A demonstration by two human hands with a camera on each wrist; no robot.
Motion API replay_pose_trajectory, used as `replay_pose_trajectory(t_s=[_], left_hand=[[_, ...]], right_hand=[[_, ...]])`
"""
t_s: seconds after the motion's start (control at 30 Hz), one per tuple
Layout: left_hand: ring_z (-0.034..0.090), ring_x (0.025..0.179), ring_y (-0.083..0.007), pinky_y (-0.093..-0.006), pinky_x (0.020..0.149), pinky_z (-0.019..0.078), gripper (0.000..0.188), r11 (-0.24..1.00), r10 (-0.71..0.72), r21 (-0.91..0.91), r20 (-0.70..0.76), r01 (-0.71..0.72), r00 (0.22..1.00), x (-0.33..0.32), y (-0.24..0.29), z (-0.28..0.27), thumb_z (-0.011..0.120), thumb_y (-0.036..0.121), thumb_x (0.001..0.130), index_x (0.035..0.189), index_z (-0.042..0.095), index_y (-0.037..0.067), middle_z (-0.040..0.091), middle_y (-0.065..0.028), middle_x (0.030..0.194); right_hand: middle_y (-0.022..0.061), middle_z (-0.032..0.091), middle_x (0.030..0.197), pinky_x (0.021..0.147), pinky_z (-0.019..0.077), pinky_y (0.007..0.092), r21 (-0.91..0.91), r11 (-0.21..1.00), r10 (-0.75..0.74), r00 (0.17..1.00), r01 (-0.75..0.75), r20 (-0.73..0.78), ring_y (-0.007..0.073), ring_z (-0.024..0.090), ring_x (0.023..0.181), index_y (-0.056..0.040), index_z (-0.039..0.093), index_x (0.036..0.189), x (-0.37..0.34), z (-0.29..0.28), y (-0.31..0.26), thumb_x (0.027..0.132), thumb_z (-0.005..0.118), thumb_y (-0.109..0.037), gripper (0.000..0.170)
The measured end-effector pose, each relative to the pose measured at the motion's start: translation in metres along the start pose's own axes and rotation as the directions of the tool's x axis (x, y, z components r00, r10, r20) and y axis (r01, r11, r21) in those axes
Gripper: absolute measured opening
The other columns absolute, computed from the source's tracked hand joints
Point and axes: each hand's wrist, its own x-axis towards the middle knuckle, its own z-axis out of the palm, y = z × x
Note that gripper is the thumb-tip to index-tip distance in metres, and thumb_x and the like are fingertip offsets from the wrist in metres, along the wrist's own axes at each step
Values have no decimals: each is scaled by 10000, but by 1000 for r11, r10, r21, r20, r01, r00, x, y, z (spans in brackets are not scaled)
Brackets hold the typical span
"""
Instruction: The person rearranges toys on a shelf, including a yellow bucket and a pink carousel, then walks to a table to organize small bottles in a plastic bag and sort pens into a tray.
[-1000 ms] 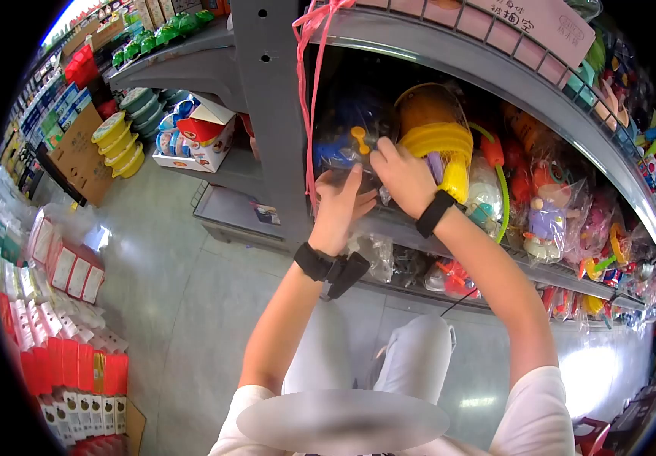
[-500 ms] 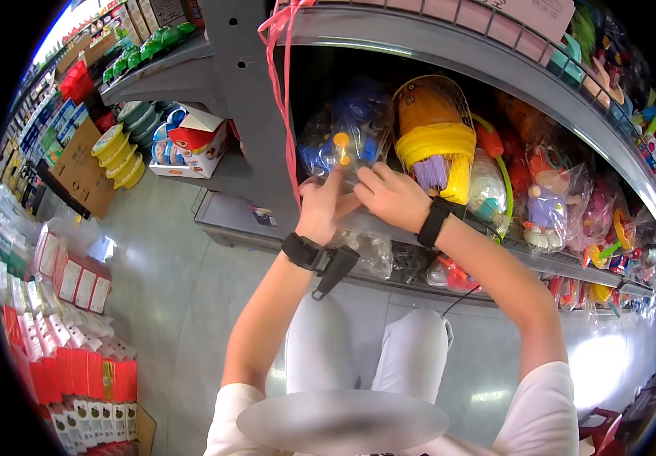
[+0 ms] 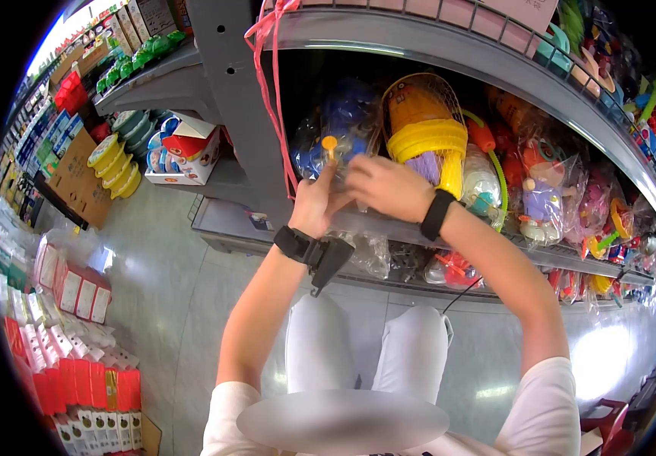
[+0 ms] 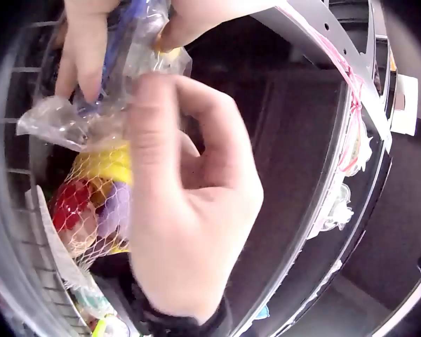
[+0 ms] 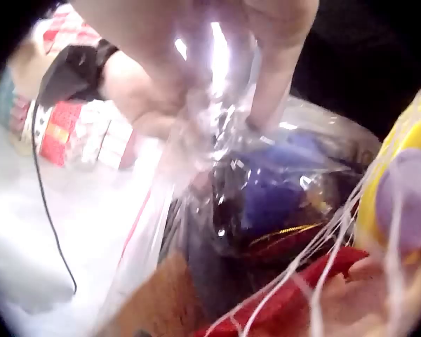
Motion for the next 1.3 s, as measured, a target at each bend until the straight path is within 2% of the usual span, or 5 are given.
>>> replay_pose_trajectory(t_s=[0.17, 0.47, 0.8, 1.03, 1.3], left_hand=[[667, 934, -332, -370, 823, 585, 457, 1000, -6, -18, 1, 6, 1000, 2, -2, -1, 593, 300, 958, 1140, 504, -110, 598, -222, 1022], [644, 915, -308, -396, 827, 599, 442, 1000, 4, -22, -42, -4, 999, 1, -1, 6, 564, 283, 978, 1124, 479, -125, 599, -195, 1029], [610, 1020, -300, -467, 949, 541, 321, 991, 16, -130, -58, -24, 998, 20, -8, -4, 534, 189, 994, 1076, 489, -118, 575, -191, 1064], [606, 1107, -322, -381, 981, 499, 273, 961, 26, 275, 66, -43, 997, -17, 3, -15, 512, 97, 984, 1130, 497, -134, 591, -170, 1089], [596, 1022, -283, -338, 833, 514, 391, -34, 604, 752, 540, -658, 586, -45, 21, 3, 587, -20, 861, 1236, 575, 88, 548, -131, 1253]], right_hand=[[251, 620, 1154, 911, 493, 414, 191, 803, 549, 826, -564, 131, 386, 613, 1068, 18, 505, 1214, 53, -25, 59, 911, 590, -253, 416], [202, 635, 1185, 957, 470, 435, -281, 864, 494, 808, -417, 321, 363, 595, 1093, -48, 637, 1200, 135, 116, 233, 926, 528, -376, 441], [159, 669, 1088, 883, 490, 427, 38, 888, 449, 849, -457, -277, 332, 625, 1017, -74, 658, 1114, 153, 17, 142, 860, 683, -289, 333], [131, 664, 932, 770, 505, 391, 113, 961, 257, 966, -254, -18, 307, 637, 865, -79, 662, 976, 137, -31, 59, 861, 651, -192, 161], [123, 582, 1277, 1025, 422, 366, 201, 980, -16, 999, 9, 30, 303, 542, 1165, -55, 590, 1253, 91, -58, 48, 895, 520, -47, 365]])
